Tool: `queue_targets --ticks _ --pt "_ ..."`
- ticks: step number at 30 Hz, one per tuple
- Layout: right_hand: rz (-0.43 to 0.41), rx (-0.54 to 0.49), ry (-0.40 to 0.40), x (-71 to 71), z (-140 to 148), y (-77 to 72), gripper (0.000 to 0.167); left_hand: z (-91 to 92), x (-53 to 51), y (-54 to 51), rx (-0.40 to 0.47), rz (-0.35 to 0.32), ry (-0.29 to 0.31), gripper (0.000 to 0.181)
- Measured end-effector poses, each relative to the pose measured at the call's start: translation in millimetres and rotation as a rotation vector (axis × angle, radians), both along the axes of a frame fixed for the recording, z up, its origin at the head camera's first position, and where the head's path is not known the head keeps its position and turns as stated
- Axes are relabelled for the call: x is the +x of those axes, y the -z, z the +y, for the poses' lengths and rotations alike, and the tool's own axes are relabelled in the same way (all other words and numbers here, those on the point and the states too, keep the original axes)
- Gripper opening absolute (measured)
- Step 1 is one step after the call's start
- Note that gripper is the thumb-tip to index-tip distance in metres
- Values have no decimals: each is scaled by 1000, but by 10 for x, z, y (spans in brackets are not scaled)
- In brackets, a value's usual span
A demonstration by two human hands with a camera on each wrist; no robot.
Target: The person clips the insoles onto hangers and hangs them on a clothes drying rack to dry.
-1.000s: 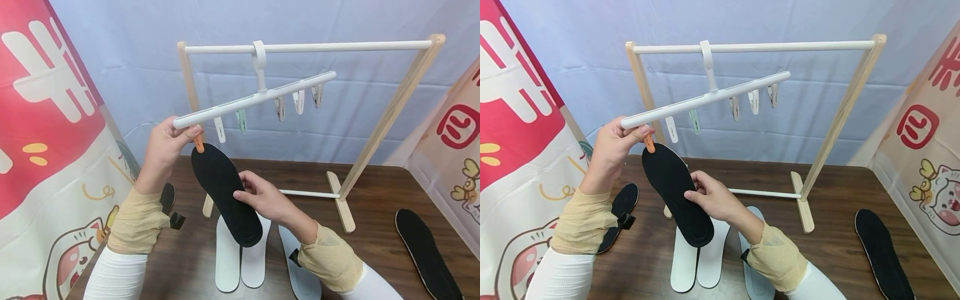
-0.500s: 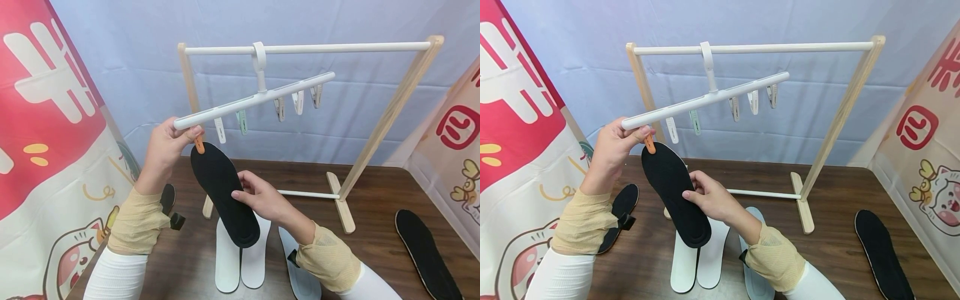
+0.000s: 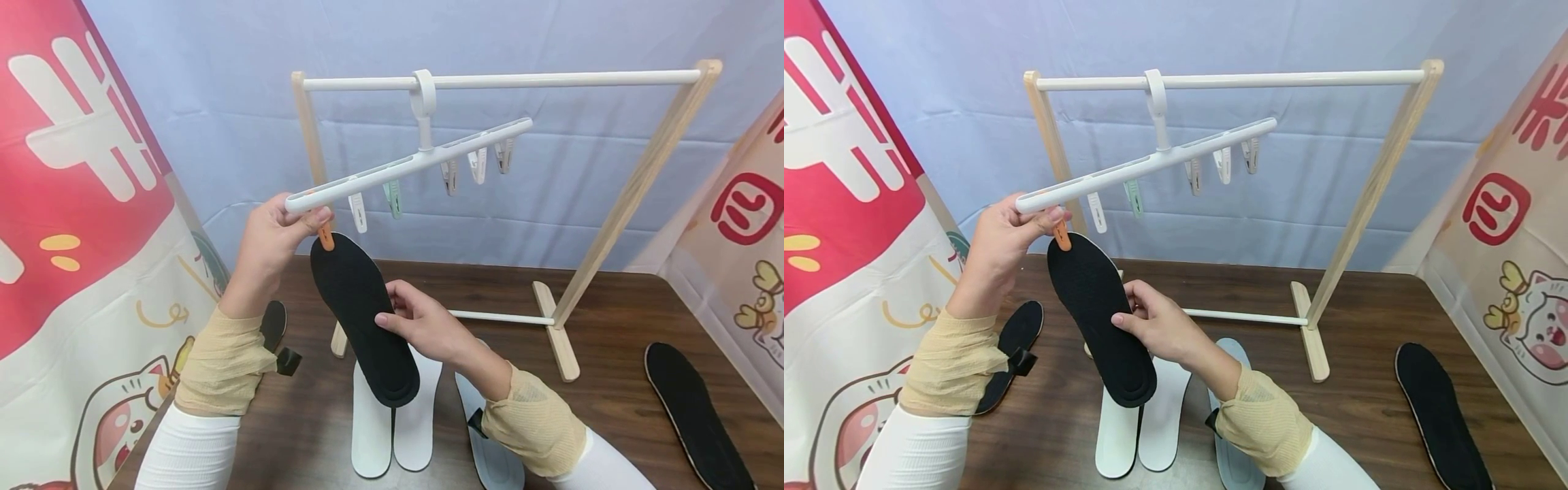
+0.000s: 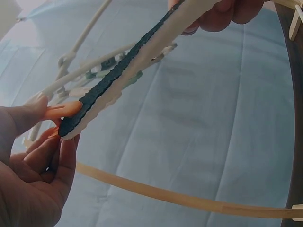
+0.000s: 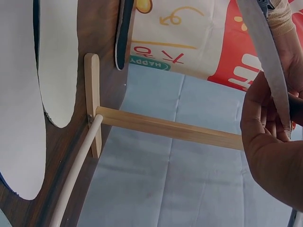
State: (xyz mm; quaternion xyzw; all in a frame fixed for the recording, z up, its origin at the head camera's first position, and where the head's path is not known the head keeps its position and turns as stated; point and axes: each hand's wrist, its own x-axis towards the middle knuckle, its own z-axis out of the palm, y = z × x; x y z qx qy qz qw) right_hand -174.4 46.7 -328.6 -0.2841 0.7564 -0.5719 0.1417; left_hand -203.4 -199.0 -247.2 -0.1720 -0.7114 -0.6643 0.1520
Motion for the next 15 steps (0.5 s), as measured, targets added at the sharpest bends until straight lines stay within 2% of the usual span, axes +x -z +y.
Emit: queue_targets --ticks 15 --pt "-23 33 14 37 -30 -18 29 -5 10 3 40 4 12 12"
